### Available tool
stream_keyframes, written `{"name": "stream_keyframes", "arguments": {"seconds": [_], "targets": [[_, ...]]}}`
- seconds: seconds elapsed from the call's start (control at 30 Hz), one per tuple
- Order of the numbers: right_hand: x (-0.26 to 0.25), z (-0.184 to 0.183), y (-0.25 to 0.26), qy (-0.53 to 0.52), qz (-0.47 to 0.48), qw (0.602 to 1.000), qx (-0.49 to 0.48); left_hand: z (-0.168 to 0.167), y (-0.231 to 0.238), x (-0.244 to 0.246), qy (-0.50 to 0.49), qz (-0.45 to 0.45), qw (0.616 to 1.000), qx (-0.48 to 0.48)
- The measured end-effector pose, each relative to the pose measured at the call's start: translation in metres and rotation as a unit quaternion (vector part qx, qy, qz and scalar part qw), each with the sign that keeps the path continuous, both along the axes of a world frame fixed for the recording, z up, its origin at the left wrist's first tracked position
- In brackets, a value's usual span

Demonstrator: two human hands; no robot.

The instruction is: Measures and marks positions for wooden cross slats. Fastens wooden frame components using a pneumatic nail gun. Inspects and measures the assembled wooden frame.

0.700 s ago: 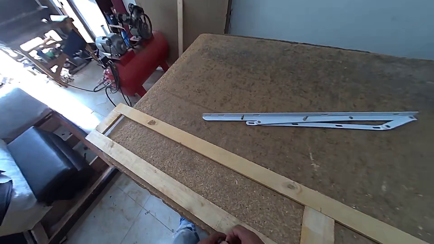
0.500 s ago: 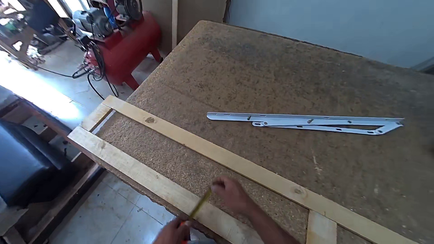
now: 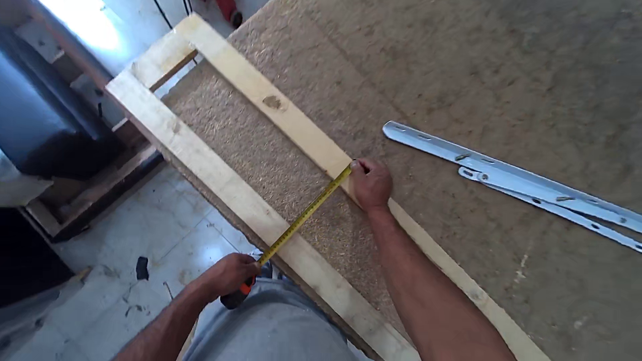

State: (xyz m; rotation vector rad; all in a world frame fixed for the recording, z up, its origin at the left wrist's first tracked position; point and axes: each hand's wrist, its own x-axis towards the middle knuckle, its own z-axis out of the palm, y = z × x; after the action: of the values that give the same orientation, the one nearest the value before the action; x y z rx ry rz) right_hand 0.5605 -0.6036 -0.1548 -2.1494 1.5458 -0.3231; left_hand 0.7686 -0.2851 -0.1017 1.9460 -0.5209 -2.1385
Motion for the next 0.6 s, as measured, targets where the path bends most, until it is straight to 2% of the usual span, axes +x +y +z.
{"name": "stream_keyframes", "arguments": {"seconds": [0.3,0.6], "targets": [[-0.002,-0.003,-0.003,-0.039,0.001,0.999,-0.003,-0.018,0.011,0.007,0.036,0.043,0.998,0.031],[-0.005,-0.004,-0.007,-0.046,0.013,0.999,0.003,-0.022,0.011,0.007,0.047,0.044,0.998,0.029]]}}
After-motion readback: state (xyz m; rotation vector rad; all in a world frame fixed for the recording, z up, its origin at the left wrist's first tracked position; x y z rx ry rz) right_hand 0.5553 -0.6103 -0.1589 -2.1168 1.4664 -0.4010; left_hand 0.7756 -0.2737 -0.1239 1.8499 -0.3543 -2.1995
